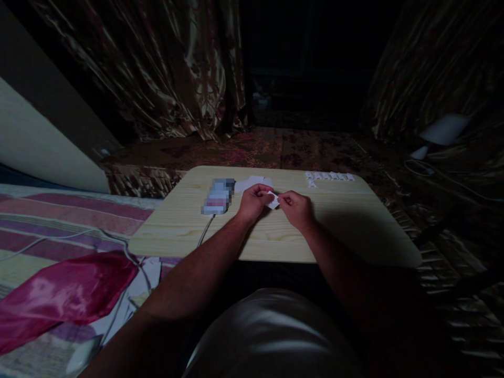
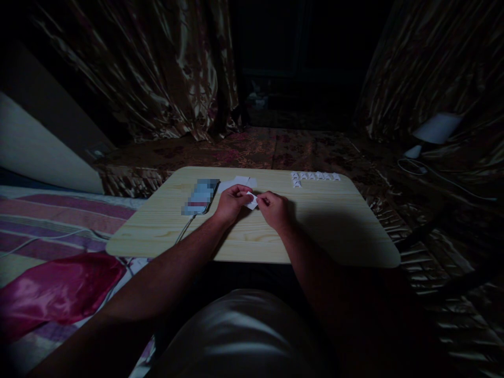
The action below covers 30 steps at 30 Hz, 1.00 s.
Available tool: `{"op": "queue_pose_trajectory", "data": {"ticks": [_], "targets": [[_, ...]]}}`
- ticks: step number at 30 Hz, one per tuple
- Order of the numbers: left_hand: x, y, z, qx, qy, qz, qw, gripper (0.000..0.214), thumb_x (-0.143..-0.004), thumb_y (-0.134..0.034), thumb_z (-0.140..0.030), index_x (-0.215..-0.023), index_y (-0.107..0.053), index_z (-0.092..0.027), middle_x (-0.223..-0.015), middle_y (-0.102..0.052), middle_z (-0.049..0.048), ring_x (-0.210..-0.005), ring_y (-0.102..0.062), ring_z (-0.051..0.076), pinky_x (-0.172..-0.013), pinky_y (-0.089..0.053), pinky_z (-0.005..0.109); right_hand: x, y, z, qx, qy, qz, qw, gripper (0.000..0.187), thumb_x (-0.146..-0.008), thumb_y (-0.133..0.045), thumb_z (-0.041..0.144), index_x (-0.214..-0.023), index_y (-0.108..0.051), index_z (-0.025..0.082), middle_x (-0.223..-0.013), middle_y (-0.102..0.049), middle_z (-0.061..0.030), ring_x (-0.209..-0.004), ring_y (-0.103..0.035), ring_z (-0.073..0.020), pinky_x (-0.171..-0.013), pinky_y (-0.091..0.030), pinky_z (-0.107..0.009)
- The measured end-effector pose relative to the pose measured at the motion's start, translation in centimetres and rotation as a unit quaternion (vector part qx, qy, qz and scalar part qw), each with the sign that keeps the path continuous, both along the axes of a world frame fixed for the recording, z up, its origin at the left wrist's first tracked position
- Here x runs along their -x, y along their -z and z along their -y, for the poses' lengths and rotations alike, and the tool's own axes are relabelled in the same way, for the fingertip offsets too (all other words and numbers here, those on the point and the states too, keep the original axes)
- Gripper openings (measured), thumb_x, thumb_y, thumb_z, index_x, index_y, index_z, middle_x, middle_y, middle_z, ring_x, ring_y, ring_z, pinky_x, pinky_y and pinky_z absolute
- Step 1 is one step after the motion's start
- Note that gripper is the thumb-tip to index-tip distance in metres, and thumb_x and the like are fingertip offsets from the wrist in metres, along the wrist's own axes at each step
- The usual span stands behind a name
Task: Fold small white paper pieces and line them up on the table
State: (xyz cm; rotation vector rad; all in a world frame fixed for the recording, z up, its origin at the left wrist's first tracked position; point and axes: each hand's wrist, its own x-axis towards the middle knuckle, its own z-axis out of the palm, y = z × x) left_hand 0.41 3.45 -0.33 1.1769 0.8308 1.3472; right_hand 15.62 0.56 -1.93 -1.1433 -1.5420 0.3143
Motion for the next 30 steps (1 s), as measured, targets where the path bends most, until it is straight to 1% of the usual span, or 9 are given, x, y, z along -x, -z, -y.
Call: {"op": "queue_pose_trajectory", "data": {"ticks": [4, 9, 18, 30], "targets": [[-0.1, 0.0, 0.1, -0.009, -0.003, -0.005, 1.0, 0.029, -0.056, -0.082, -0.022, -0.08, -0.068, -0.014, -0.064, -0.066, -0.0004, -0.056, -0.058, 0.011, -0.059, -0.046, 0.026, 0.0, 0.5, -0.4, 0.03, -0.013, -0.031, 0.999, 0.018, -0.081, -0.064, 0.032, -0.088, -0.074, 0.019, -0.072, -0.073, -0.004, -0.066, -0.068, -0.018, -0.064, -0.054, -0.027], [-0.1, -0.1, 0.1, -0.01, -0.007, -0.013, 1.0, 0.03, -0.056, -0.083, -0.025, -0.08, -0.068, -0.015, -0.066, -0.067, 0.0006, -0.057, -0.059, 0.012, -0.06, -0.047, 0.026, -0.1, 0.8, -0.5, 0.05, -0.015, -0.029, 0.998, 0.019, -0.082, -0.063, 0.034, -0.087, -0.073, 0.019, -0.071, -0.072, -0.0035, -0.064, -0.068, -0.0176, -0.063, -0.054, -0.027], [0.0, 0.1, 0.0, -0.026, -0.01, -0.035, 0.999, 0.033, -0.055, -0.085, -0.028, -0.08, -0.069, -0.015, -0.066, -0.068, 0.0008, -0.058, -0.058, 0.012, -0.06, -0.046, 0.027, 0.1, -0.1, -0.1, 0.052, -0.011, -0.027, 0.998, 0.019, -0.082, -0.06, 0.033, -0.08, -0.072, 0.018, -0.064, -0.069, -0.0022, -0.06, -0.065, -0.0159, -0.059, -0.051, -0.024], [0.0, 0.0, 0.1, -0.015, 0.005, -0.033, 0.999, 0.033, -0.053, -0.086, -0.025, -0.079, -0.068, -0.015, -0.065, -0.067, 0.0003, -0.057, -0.057, 0.012, -0.058, -0.044, 0.025, -0.1, -0.3, 0.0, 0.04, -0.015, -0.028, 0.999, 0.016, -0.079, -0.059, 0.029, -0.073, -0.067, 0.018, -0.058, -0.06, 0.0019, -0.053, -0.055, -0.0121, -0.052, -0.043, -0.022]]}}
